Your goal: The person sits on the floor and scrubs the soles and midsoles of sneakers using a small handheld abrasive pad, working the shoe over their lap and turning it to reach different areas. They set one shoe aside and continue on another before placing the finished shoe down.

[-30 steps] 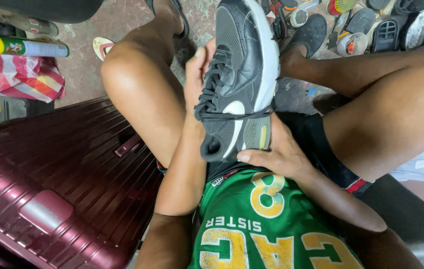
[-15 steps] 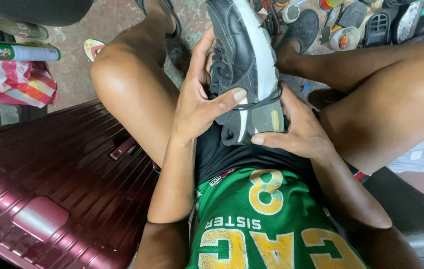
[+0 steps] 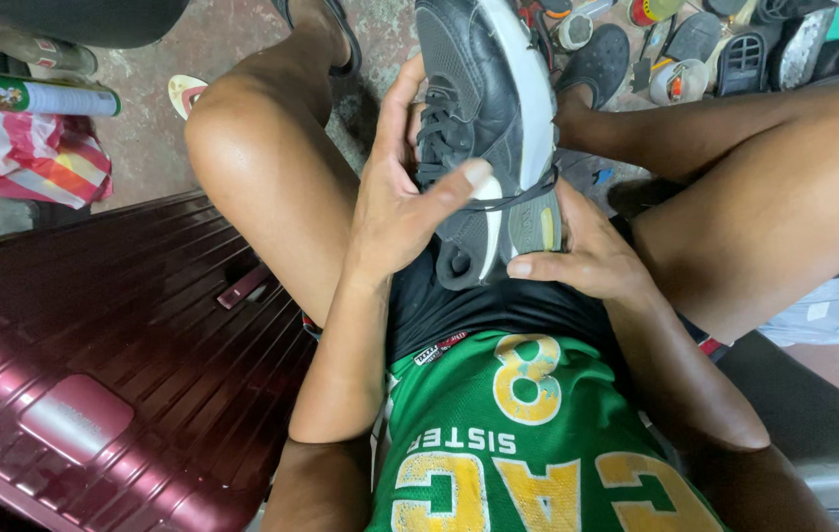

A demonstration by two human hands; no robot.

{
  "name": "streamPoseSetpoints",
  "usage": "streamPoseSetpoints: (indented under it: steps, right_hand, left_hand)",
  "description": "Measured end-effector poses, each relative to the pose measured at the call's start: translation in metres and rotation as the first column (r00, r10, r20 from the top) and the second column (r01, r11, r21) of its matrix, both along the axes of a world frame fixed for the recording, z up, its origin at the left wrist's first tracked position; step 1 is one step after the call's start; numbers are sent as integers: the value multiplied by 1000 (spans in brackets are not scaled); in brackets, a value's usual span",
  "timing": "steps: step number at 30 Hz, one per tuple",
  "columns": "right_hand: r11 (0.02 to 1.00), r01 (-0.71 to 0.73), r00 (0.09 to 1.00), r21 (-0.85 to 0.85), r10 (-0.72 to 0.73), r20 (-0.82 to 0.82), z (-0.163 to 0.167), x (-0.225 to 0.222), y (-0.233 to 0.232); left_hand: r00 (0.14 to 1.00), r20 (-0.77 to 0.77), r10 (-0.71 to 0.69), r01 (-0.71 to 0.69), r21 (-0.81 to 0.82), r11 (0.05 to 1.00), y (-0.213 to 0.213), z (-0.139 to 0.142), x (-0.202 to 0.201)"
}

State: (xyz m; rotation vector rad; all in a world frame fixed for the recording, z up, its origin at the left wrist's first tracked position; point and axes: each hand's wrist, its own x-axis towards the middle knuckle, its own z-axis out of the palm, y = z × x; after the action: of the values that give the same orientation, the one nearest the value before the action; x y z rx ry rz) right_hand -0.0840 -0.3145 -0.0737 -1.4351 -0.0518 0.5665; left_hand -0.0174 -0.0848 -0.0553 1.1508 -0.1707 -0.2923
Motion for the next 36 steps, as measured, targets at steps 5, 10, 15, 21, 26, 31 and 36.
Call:
streamPoseSetpoints:
  steps: [5,10,15,21,26,31,36]
  right_hand:
    - [995,103,993,0,-103,-66,7,14,-2]
    - [974,182,973,-133,-158,170,30,52,4]
    - [986,117,946,-116,-75,316,67,76,21]
    - [791,209,938,-575,4,346,83,97,48]
    - [759,163,986,-630,-144,82,67,114,49]
    - [971,-14,942,-240,93,322,29,131,39]
    - [927,94,988,362,-42,-150,-53,144,47]
  left_hand:
    - [955,-102,279,-259,176,950,4,8,-9]
    - [899,433,68,-320,541,778,9,37,-15]
    - [942,271,198,-314,503,805,3,50,6]
    - [952,128,277,-260,-139,956,10,29,31]
    - [977,-116,179,-210,-389,897,16,5,49]
    - [952,-187,242,-257,-60,964,8,-9,45]
    - [875,-25,484,-475,149,867,13,-17,50]
